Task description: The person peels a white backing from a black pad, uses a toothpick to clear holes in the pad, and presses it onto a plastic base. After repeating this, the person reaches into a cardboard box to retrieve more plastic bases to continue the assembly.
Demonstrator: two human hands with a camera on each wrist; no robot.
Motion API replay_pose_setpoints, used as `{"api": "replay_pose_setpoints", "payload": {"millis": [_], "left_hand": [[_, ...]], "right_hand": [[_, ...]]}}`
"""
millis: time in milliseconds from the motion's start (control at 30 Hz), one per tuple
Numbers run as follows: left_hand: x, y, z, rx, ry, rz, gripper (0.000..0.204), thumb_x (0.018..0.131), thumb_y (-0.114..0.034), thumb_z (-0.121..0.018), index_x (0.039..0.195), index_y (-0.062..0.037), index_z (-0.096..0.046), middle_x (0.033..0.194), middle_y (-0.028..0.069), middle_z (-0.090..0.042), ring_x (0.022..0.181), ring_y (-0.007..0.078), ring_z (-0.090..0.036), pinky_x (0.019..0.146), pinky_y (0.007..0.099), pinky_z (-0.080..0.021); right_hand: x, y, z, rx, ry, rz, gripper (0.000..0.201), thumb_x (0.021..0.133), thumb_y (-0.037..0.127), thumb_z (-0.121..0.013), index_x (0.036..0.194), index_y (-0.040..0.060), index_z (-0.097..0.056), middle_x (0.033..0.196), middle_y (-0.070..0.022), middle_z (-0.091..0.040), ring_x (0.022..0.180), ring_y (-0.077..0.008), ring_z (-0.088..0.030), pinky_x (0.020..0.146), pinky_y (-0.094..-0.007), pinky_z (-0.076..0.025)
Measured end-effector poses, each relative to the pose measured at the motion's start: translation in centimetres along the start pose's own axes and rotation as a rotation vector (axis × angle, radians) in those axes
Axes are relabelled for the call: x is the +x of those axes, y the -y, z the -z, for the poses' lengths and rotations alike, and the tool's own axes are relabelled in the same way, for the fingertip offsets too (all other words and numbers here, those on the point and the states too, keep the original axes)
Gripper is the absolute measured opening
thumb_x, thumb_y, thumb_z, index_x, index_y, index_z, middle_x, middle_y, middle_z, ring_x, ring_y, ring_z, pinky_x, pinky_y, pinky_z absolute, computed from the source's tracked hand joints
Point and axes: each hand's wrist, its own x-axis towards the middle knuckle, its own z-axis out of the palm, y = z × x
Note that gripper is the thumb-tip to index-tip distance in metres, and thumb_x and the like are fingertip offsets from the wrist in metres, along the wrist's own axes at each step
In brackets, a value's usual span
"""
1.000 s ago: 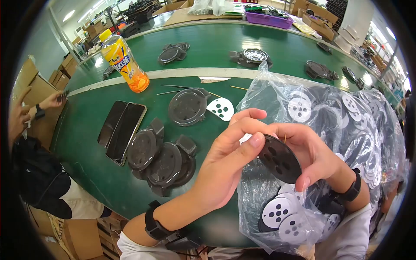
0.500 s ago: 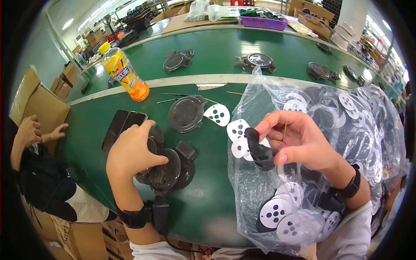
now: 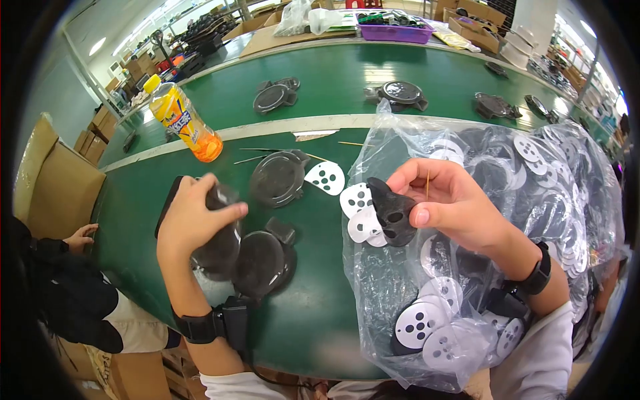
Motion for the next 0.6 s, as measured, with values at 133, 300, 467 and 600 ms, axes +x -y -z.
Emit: {"api": "replay_pose_setpoints", "payload": {"millis": [133, 300, 467, 600], "left_hand": [[0.5, -0.9, 1.1, -0.242, -0.131, 0.051, 0.04, 0.068, -0.032, -0.072, 0.079, 0.001, -0.051, 0.063, 0.0076, -0.056, 0.057, 0.0134, -0.051, 0.057, 0.0287, -0.041], [0.9, -3.0, 1.3, -0.426, -0.567, 0.107, 0.038, 0.075, -0.032, -0.069, 0.083, 0.0018, -0.054, 0.067, 0.0041, -0.056, 0.061, 0.0076, -0.05, 0.055, 0.0233, -0.04], [1.0, -4.6, -0.6, -0.85, -0.106, 0.008, 0.027, 0.081, -0.028, -0.064, 0.082, -0.0017, -0.056, 0.067, -0.0003, -0.052, 0.063, 0.0038, -0.046, 0.057, 0.0197, -0.037], [0.1, -7.3, -1.8, -0.548, 0.143, -0.143, 0.031, 0.08, -0.026, -0.064, 0.07, 0.0, -0.053, 0.06, -0.0032, -0.044, 0.057, 0.0034, -0.038, 0.051, 0.0227, -0.032]], "right_hand": [[0.0, 0.1, 0.0, -0.01, -0.012, 0.002, 0.034, 0.076, 0.011, -0.068, 0.104, -0.0013, -0.054, 0.094, -0.0053, -0.059, 0.083, -0.0084, -0.055, 0.076, -0.0219, -0.044], [-0.1, 0.1, -0.2, -0.009, -0.019, 0.029, 0.035, 0.075, 0.011, -0.068, 0.104, -0.0012, -0.054, 0.094, -0.0057, -0.059, 0.083, -0.0092, -0.056, 0.076, -0.023, -0.045], [-0.1, 0.1, -0.4, -0.031, 0.0, 0.054, 0.036, 0.075, 0.012, -0.069, 0.105, -0.0012, -0.053, 0.095, -0.0056, -0.059, 0.085, -0.0092, -0.055, 0.076, -0.023, -0.044], [-0.1, 0.2, -0.2, -0.002, -0.044, 0.003, 0.037, 0.075, 0.013, -0.069, 0.105, -0.0011, -0.053, 0.094, -0.0053, -0.058, 0.084, -0.0091, -0.054, 0.076, -0.023, -0.044]]}}
